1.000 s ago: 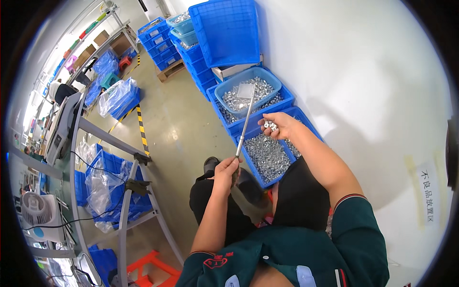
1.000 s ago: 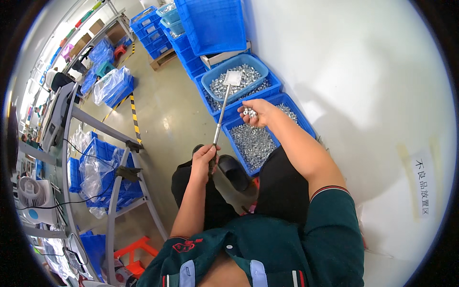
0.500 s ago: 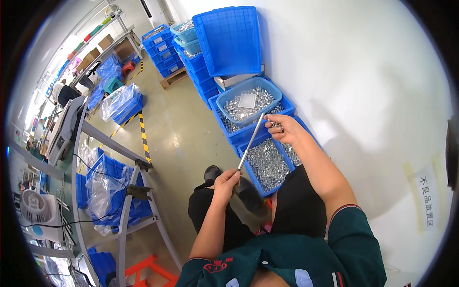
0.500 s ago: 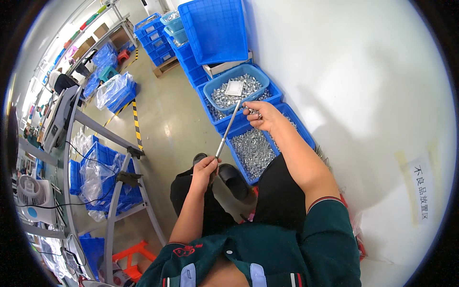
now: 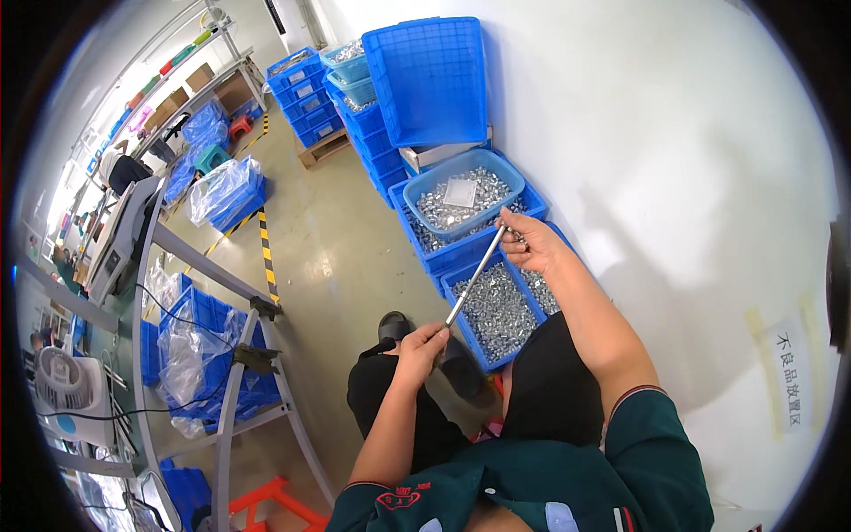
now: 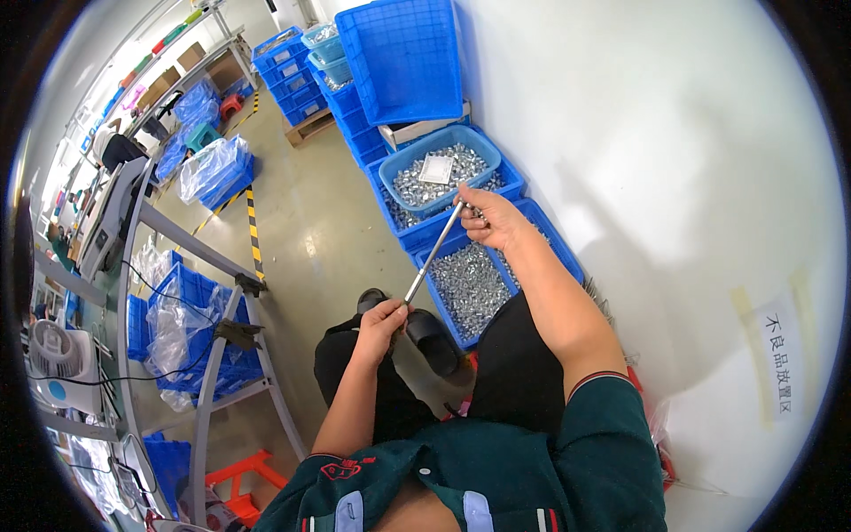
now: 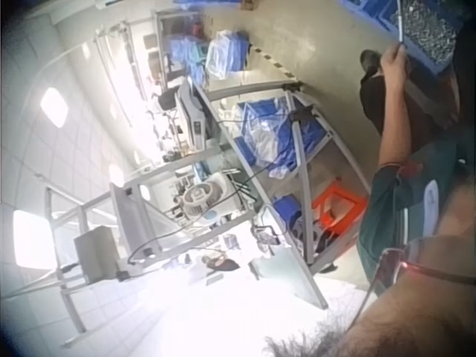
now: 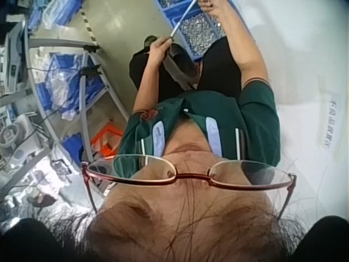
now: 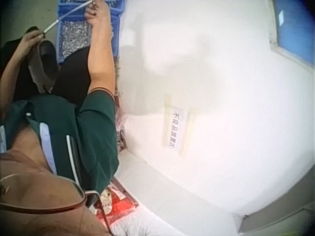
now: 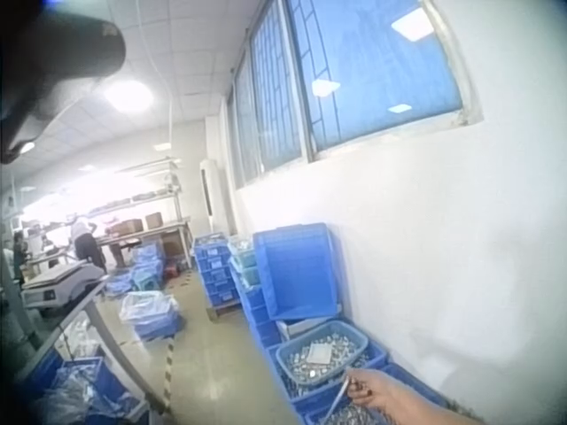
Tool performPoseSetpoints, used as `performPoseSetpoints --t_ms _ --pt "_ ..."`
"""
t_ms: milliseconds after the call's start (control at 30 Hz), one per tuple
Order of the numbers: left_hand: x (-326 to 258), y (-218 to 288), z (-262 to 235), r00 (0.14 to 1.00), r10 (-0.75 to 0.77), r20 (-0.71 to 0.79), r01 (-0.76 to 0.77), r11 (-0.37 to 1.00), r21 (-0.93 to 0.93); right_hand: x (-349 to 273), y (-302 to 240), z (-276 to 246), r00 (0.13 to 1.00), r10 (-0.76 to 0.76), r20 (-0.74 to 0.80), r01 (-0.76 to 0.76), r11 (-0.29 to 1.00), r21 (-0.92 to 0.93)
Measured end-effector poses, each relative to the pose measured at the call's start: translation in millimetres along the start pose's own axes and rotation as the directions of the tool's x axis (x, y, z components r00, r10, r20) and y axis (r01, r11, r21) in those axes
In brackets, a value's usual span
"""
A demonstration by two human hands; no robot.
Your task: The person is sliding small metal collars or rings onto a thin metal rod.
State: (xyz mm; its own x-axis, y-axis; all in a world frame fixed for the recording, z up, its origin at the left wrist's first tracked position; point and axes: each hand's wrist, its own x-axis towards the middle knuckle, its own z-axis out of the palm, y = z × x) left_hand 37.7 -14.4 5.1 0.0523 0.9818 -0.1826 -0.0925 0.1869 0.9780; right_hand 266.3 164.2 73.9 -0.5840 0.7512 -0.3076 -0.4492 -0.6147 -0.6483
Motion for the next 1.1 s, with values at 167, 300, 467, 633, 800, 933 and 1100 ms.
performPoseSetpoints --t_ms 167,300,467,633,800,933,1100 --pt "0 -3 -3 1.0 0.0 -0.031 0.001 0.999 0.032 -3 -1 10 0.975 -0.208 -0.083 0.163 0.912 -0.376" --pt "-2 0 -4 0.998 -0.039 -0.046 0.04 0.998 0.041 -9 -2 14 0.953 -0.26 -0.156 0.143 0.84 -0.524" --pt "1 3 -2 0.999 -0.02 -0.026 0.02 1.0 0.015 -9 9 25 0.997 0.03 -0.066 -0.061 0.84 -0.539" --pt "4 4 -1 0.998 -0.002 -0.062 -0.001 0.999 -0.052 -13 1 17 0.997 0.013 -0.075 -0.044 0.905 -0.422" --pt "2 4 -2 0.999 -0.005 -0.051 0.004 0.999 -0.034 -5 0 4 0.988 0.054 -0.144 -0.082 0.977 -0.196" --pt "1 5 -3 0.999 -0.005 -0.053 0.003 0.999 -0.034 -5 -3 4 0.999 0.041 -0.03 -0.045 0.983 -0.176" --pt "-2 2 -7 0.999 -0.007 -0.037 0.006 1.0 -0.017 -6 -2 9 0.999 0.022 -0.037 -0.027 0.99 -0.141"
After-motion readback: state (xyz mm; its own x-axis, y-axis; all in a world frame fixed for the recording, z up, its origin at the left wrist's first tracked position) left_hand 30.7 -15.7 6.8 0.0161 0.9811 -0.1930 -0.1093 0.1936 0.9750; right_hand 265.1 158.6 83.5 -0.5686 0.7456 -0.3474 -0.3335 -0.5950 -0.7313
